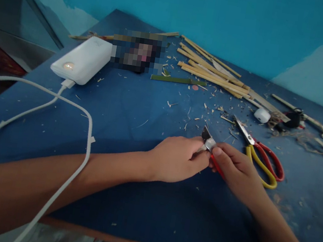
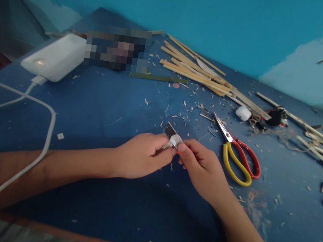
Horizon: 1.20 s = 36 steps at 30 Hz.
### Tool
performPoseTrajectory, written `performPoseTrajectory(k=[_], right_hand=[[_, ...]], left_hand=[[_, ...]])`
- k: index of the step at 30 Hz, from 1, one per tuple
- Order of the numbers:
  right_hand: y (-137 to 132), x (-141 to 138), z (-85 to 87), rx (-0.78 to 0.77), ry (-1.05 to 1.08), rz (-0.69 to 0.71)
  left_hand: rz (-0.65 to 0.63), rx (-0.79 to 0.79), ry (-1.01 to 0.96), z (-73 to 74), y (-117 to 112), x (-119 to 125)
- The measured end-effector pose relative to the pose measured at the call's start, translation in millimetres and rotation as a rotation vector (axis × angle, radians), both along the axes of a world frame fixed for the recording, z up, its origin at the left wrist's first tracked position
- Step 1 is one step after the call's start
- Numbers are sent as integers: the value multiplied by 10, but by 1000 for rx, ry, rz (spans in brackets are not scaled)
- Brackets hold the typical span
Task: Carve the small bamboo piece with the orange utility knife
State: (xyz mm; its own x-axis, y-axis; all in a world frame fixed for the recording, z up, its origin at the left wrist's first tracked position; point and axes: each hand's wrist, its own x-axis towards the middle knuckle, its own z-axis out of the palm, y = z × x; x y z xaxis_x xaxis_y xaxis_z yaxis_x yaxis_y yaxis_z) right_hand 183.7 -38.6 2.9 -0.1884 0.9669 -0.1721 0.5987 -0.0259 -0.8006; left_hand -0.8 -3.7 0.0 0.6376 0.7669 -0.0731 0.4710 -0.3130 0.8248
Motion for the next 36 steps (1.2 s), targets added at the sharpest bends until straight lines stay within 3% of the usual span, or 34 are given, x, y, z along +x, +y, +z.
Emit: performPoseTrajectory(k=[36], right_hand=[[4, -11, 19, 30, -22, 20]], left_hand=[[9, -14, 11, 45, -16, 13]])
